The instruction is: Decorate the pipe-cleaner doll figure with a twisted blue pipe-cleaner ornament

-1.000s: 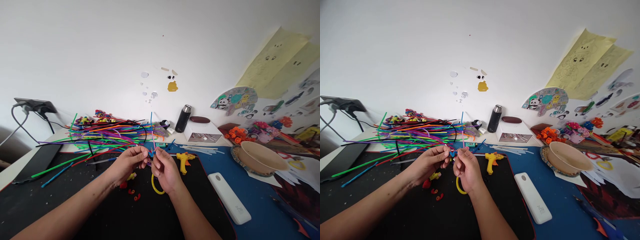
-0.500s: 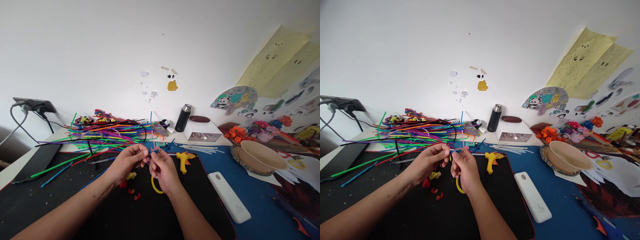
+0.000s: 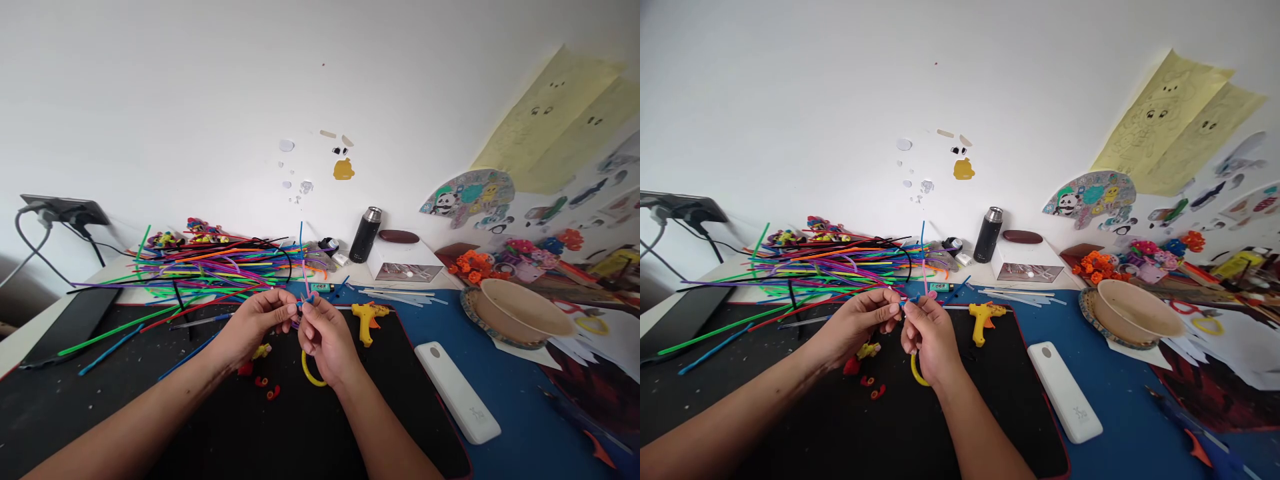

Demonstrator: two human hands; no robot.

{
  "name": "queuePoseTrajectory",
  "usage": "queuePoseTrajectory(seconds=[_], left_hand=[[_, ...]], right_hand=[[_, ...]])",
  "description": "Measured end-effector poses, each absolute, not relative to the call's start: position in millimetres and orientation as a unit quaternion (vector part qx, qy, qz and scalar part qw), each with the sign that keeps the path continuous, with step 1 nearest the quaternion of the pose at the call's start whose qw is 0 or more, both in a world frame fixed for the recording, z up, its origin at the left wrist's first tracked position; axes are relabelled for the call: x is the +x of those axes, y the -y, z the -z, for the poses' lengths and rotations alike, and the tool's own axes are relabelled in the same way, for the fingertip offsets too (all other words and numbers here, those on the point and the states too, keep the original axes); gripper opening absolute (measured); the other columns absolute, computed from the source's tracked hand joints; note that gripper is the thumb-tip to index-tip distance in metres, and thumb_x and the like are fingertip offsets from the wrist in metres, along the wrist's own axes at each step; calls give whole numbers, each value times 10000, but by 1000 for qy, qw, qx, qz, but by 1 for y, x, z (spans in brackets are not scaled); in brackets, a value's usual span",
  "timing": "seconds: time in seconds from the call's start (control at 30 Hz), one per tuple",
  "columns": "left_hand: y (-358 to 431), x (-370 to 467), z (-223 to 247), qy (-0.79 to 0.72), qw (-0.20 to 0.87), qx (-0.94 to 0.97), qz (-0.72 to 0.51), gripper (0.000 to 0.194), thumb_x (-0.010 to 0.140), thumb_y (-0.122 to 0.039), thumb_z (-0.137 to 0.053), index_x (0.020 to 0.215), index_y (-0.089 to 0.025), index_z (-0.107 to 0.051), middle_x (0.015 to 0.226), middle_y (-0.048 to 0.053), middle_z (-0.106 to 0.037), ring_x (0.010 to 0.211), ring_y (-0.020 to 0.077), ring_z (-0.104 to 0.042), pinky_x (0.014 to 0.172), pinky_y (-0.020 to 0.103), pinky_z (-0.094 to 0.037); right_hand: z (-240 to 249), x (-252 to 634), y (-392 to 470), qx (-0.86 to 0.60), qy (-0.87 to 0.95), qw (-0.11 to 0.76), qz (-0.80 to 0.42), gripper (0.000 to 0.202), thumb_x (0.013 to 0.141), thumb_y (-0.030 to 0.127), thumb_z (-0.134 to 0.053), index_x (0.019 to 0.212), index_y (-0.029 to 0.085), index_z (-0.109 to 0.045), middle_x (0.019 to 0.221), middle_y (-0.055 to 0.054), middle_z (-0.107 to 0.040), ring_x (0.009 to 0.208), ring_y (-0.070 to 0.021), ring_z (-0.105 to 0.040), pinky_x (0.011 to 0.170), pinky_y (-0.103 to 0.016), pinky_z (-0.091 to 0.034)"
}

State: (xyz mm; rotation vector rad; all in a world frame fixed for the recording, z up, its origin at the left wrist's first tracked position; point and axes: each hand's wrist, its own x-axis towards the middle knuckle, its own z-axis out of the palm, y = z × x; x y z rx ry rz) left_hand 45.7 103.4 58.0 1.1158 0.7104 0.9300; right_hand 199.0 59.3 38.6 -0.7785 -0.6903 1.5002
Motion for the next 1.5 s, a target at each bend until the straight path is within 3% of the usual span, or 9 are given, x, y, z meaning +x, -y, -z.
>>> queuePoseTrajectory(seconds=[0.47,0.73,1.5], left_hand=[[-106,43,-53,-311,696,503,-406,346,714,-441,-969,819,-176,-771,712,-8,-652,607,96,-528,592,213,-425],[-104,44,-54,-301,717,481,-405,400,705,-479,-969,822,-161,-756,707,4,-637,632,111,-534,584,211,-421],[-99,42,-51,-250,802,391,-376,350,704,-368,-988,817,-136,-751,666,6,-608,581,87,-473,558,203,-357]], right_hand=[[-42,199,-59,-315,288,612,-666,432,744,453,-924,779,196,-579,523,94,-501,386,-57,-427,395,-189,-234],[-37,198,-60,-294,297,600,-682,371,776,442,-910,827,175,-658,528,90,-502,393,-55,-428,396,-192,-236],[-37,197,-56,-239,295,588,-714,348,789,409,-927,795,184,-661,480,110,-463,370,-46,-379,406,-196,-242]])
